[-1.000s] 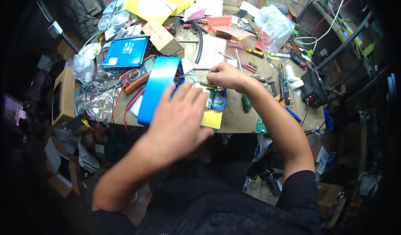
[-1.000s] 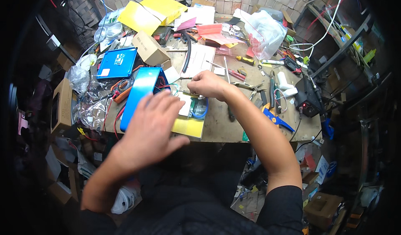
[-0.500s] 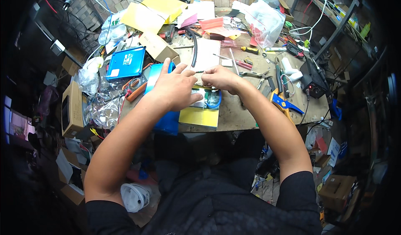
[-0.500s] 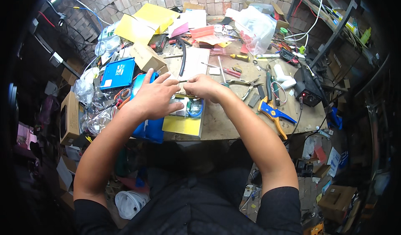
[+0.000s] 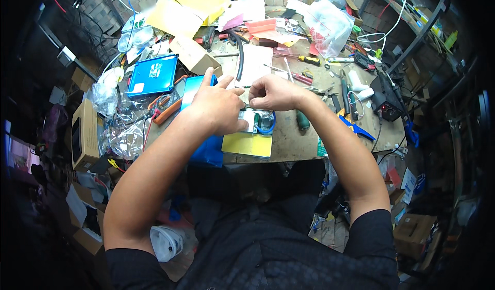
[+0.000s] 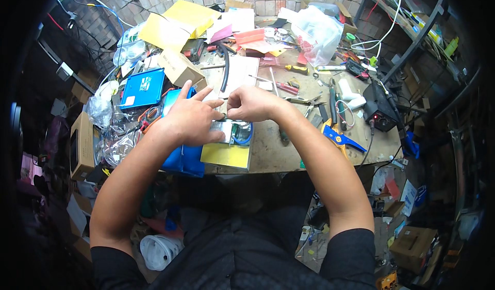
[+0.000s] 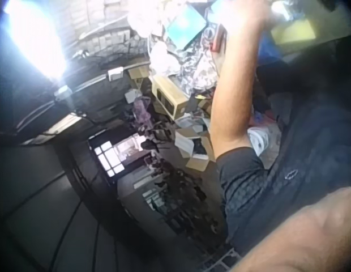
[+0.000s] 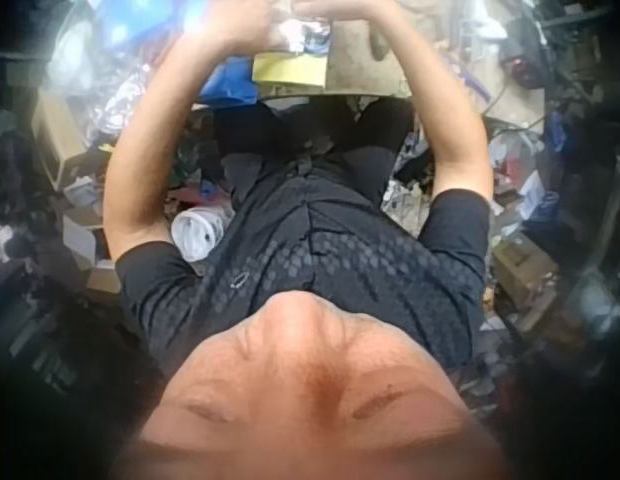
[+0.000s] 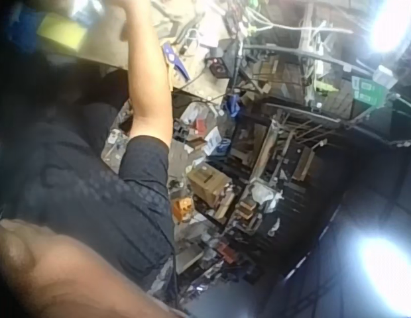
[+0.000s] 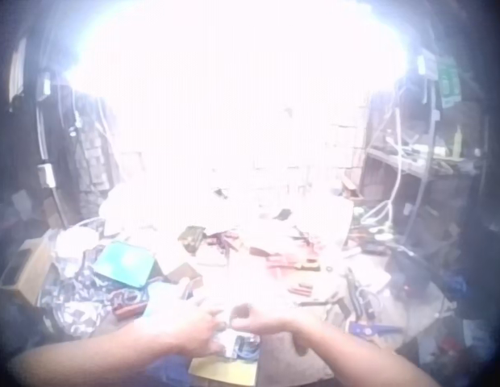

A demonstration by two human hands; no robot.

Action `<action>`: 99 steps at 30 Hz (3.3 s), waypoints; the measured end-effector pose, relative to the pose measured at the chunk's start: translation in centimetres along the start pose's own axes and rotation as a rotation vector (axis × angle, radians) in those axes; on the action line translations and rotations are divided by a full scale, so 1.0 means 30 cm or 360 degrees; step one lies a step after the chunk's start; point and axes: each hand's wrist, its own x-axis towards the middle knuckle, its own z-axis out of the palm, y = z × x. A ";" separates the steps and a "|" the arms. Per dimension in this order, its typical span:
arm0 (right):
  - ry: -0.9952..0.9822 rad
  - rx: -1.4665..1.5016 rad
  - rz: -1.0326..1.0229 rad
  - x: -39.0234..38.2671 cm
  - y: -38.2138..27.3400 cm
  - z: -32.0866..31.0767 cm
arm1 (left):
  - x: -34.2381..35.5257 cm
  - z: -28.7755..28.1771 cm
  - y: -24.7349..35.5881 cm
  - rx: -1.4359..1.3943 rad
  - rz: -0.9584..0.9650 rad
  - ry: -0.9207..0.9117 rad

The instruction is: The person assembles and solders electronic components inside a blue plastic enclosure. They connect wires to a circuit board, use a soldering iron to secure connections, and manipulate the device to access different internal areas.

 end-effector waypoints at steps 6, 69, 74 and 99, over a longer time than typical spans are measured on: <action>-0.0034 -0.0209 -0.0010 0.001 -0.056 -0.021 | 0.028 0.020 -0.043 0.0064 0.0097 0.0083; 0.0175 0.0679 0.0656 0.123 0.072 0.097 | 0.047 0.057 -0.057 0.0205 0.0228 0.0204; 0.0029 0.0520 0.0748 0.118 0.070 0.076 | 0.050 0.049 -0.057 0.0231 0.0224 0.0200; 0.0048 0.0206 0.0664 0.104 0.077 0.030 | 0.050 0.052 -0.058 0.0210 0.0178 0.0179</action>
